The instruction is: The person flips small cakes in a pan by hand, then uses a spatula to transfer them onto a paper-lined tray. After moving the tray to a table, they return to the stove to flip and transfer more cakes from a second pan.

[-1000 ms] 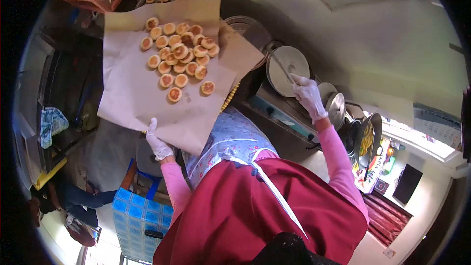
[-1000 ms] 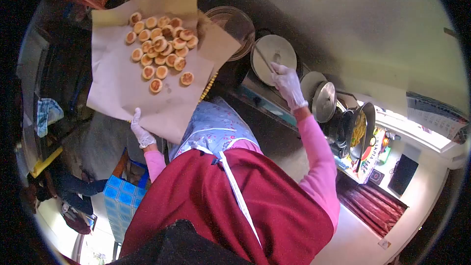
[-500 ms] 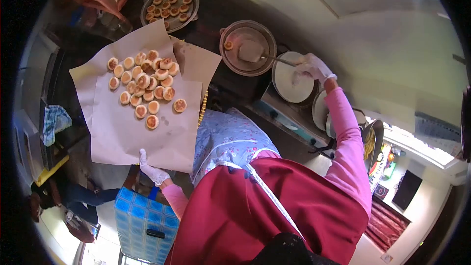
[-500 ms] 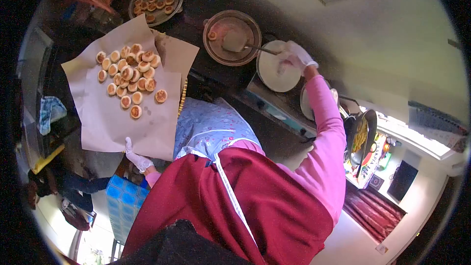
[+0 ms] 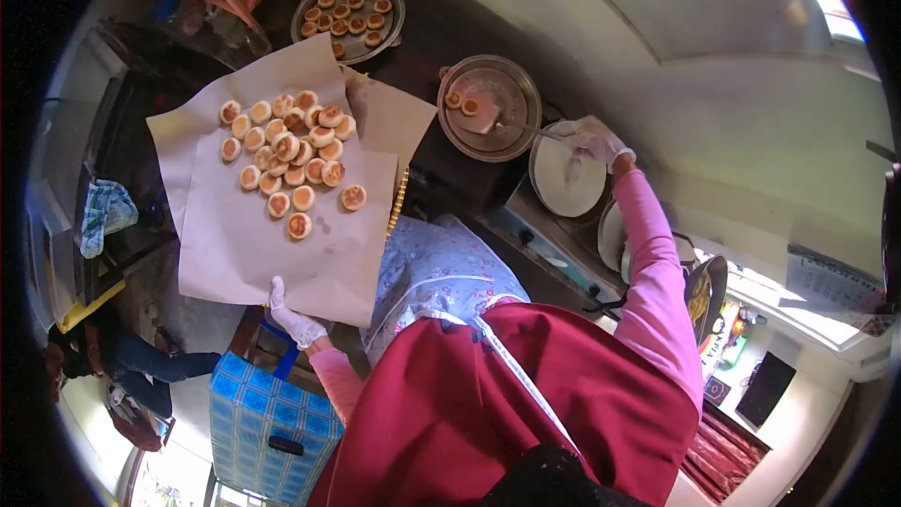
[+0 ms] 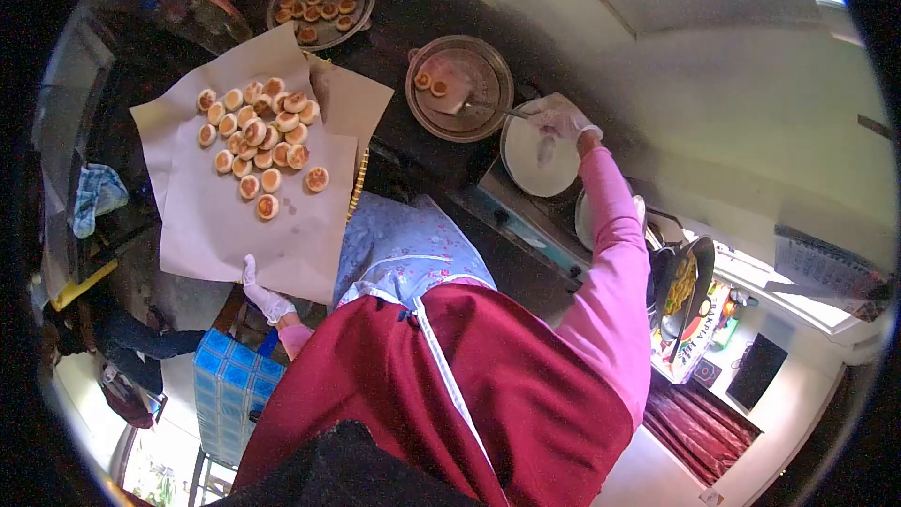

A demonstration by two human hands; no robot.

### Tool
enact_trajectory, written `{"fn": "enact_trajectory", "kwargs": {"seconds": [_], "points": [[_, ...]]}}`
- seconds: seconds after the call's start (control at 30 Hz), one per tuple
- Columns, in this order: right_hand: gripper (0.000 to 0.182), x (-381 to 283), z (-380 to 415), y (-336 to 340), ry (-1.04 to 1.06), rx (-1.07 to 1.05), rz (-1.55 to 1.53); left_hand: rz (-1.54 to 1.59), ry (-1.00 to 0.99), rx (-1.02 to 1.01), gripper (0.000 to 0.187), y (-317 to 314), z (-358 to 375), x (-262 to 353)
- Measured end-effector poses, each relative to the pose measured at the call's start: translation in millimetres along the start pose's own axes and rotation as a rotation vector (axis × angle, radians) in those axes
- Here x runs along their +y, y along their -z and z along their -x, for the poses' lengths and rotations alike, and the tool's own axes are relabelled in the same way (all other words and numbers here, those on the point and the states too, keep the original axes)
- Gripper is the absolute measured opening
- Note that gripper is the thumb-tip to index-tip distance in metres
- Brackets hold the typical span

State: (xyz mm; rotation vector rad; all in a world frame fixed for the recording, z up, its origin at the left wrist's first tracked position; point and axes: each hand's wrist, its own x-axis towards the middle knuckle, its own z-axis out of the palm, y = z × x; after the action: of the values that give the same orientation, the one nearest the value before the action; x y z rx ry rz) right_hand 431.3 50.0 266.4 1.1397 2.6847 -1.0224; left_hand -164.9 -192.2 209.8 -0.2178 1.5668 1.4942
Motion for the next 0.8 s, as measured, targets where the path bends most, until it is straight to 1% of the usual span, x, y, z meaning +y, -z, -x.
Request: {"fn": "enact_trajectory", "kwargs": {"seconds": [0.1, 0.17, 0.2, 0.3, 0.37, 0.43, 0.47, 0.53, 0.57, 0.63, 0.7, 0.77, 0.8], "points": [[0.042, -29, -18, -14, -0.646, 0.082, -0.507, -0.007, 0.01, -0.022, 0.038, -5, -2, 7], [0.037, -20, -17, -26, -0.734, 0.117, -0.551, 0.012, 0.027, -0.04, 0.037, -6, -2, 11], [0.035, -25, -21, -24, -0.779, 0.133, -0.574, 0.021, 0.037, -0.048, 0.036, -7, -1, 13], [0.035, -57, -22, -12, -0.755, 0.162, -0.529, -0.01, 0.02, -0.081, 0.039, -1, -12, 15], [0.032, -65, -12, -12, -0.524, 0.202, -0.449, -0.017, 0.023, -0.07, 0.04, 2, -18, 17], [0.03, -65, -3, -14, -0.327, 0.304, -0.464, -0.023, 0.004, -0.082, 0.039, -1, -20, 25], [0.029, -65, 1, -15, -0.246, 0.387, -0.517, -0.025, -0.015, -0.101, 0.039, -5, -18, 28], [0.03, -82, 7, -4, -0.161, 0.448, -0.426, 0.007, -0.015, -0.134, 0.038, -4, -24, 30], [0.031, -94, 12, 10, -0.153, 0.428, -0.285, 0.02, 0.015, -0.146, 0.038, 1, -29, 29], [0.034, -156, 3, 47, -0.368, 0.383, -0.317, 0.047, 0.073, -0.177, 0.037, -1, -30, 34], [0.037, -245, -18, 86, -0.822, 0.325, -0.651, 0.095, 0.081, -0.233, 0.034, 1, -38, 33], [0.038, -284, -33, 97, -0.775, 0.233, -0.494, 0.165, 0.125, -0.295, 0.03, 4, -45, 28], [0.038, -298, -41, 98, -0.753, 0.181, -0.413, 0.175, 0.15, -0.306, 0.031, 9, -53, 24]]}}
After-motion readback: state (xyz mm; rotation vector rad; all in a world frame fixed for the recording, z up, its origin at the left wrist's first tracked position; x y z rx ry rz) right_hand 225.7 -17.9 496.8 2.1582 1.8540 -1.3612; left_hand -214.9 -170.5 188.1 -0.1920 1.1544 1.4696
